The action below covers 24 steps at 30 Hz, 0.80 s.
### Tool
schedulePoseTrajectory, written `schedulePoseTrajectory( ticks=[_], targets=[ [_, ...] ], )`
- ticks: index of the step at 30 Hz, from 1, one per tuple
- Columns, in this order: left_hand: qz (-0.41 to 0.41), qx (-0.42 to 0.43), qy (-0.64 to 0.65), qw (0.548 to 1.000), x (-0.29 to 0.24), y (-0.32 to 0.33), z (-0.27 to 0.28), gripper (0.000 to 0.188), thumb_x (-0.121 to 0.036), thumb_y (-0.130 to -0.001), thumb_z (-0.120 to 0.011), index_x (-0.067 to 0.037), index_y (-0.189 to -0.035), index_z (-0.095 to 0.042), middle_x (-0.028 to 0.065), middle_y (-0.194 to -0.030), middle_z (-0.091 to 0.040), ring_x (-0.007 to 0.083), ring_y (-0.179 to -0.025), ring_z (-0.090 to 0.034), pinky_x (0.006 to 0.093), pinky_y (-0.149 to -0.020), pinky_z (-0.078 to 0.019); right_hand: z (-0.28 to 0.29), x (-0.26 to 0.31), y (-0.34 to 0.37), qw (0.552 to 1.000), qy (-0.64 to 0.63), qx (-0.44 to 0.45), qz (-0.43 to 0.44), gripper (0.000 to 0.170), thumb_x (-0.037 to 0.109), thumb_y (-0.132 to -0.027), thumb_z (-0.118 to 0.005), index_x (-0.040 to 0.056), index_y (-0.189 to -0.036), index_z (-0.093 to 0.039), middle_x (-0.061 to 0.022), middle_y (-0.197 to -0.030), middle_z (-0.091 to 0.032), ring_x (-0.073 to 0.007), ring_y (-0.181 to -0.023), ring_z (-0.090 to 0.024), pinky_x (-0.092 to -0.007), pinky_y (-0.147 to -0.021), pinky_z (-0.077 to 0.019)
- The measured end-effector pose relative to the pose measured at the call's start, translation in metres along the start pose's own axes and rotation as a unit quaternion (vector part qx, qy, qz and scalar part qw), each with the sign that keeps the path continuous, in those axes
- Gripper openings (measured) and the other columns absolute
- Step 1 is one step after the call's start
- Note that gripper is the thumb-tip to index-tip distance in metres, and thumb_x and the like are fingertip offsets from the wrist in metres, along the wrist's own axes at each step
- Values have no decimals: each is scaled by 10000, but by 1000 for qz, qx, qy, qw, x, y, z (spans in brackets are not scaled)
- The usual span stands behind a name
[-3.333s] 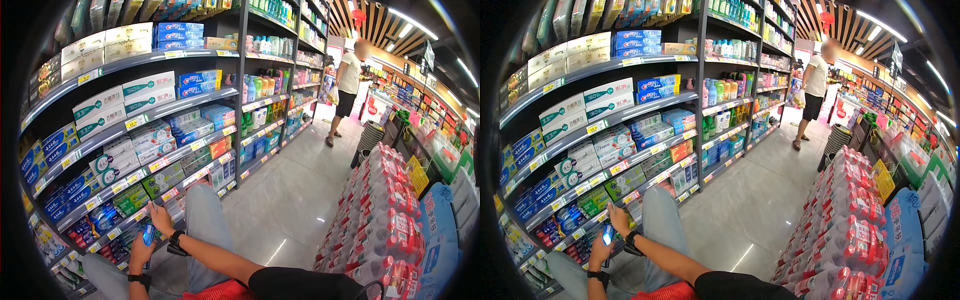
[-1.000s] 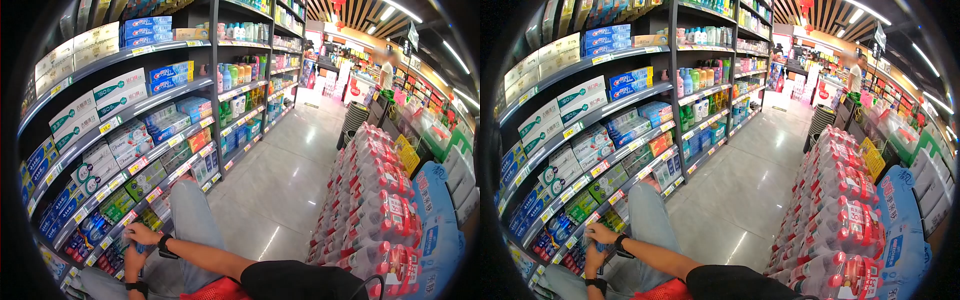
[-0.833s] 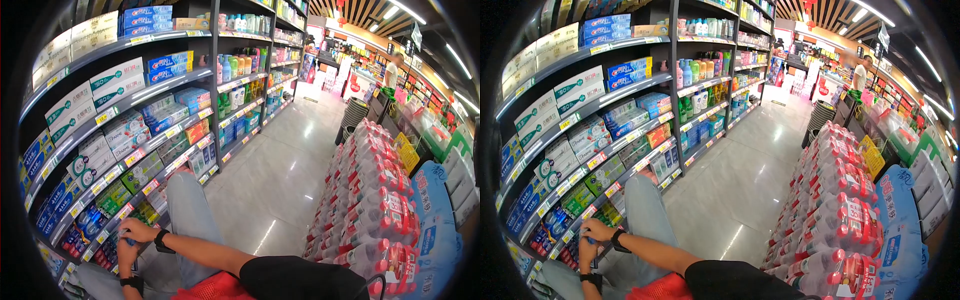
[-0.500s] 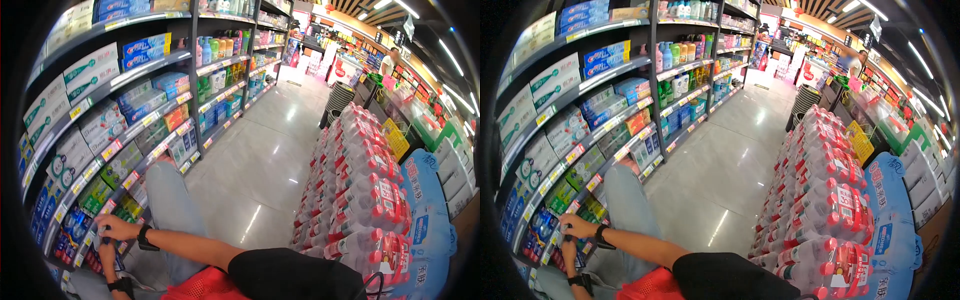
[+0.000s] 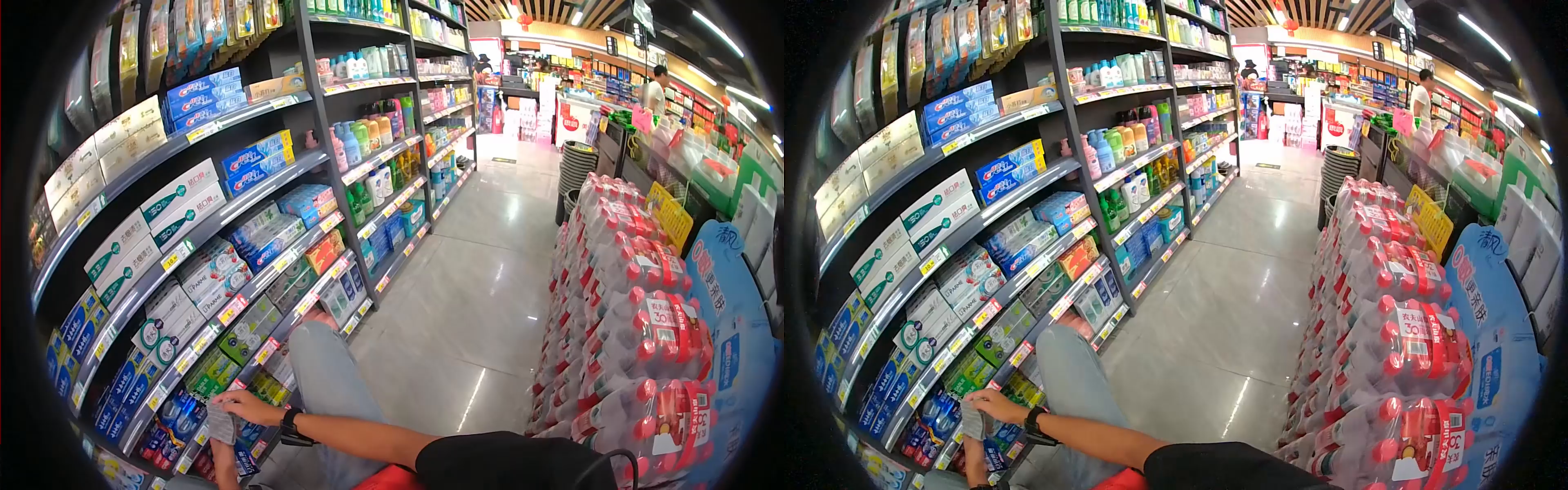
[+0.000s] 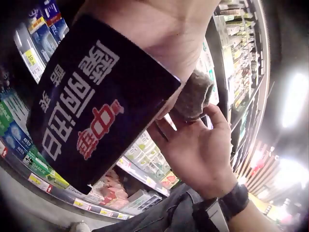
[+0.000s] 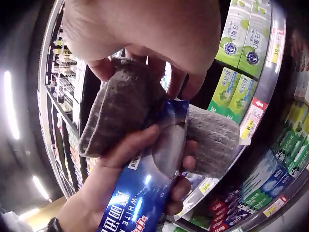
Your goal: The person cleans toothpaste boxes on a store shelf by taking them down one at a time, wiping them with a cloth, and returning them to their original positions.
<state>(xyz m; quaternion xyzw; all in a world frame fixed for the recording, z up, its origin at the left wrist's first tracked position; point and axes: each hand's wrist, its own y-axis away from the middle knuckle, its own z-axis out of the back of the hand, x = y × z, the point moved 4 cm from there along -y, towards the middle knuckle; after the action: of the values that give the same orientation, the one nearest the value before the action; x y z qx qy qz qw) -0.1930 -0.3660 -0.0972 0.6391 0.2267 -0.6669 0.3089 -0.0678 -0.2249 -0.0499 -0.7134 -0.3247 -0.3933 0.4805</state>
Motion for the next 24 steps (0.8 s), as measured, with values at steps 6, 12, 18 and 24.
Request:
schedulePoseTrajectory(
  ticks=[6,12,18,24],
  targets=[
    [-7,31,72,997,10,20,13,528,-145,-935,-576,-32,-1443,-485,143,-1266,-647,267,-1227,-578,399,-955,-520,9,5,4,981,175,-80,29,364,275,-877,-785,-2,-1073,-652,-65,-1028,-637,-176,-929,-584,-336,-854,-488],
    [19,17,-82,996,-38,72,-21,400,-182,-925,-610,-38,-1296,-572,97,-1147,-653,218,-1070,-612,360,-900,-519,26,10,-3,966,238,-88,-48,396,324,-793,-837,27,-975,-650,-115,-941,-666,-228,-910,-633,-384,-815,-517],
    [29,66,39,997,-40,57,-21,459,-221,-884,-680,26,-1255,-568,92,-1033,-680,125,-822,-671,264,-663,-541,0,-18,-11,989,-68,-78,-109,339,68,-825,-816,107,-948,-503,-34,-945,-603,-137,-846,-622,-293,-729,-537],
    [-1,90,81,993,-52,70,-37,496,-255,-890,-701,4,-1290,-564,74,-1047,-675,127,-873,-659,273,-713,-538,-1,-7,-2,984,-118,-106,-85,388,-15,-824,-793,124,-974,-463,-48,-961,-594,-153,-871,-620,-291,-742,-535]
  ],
)
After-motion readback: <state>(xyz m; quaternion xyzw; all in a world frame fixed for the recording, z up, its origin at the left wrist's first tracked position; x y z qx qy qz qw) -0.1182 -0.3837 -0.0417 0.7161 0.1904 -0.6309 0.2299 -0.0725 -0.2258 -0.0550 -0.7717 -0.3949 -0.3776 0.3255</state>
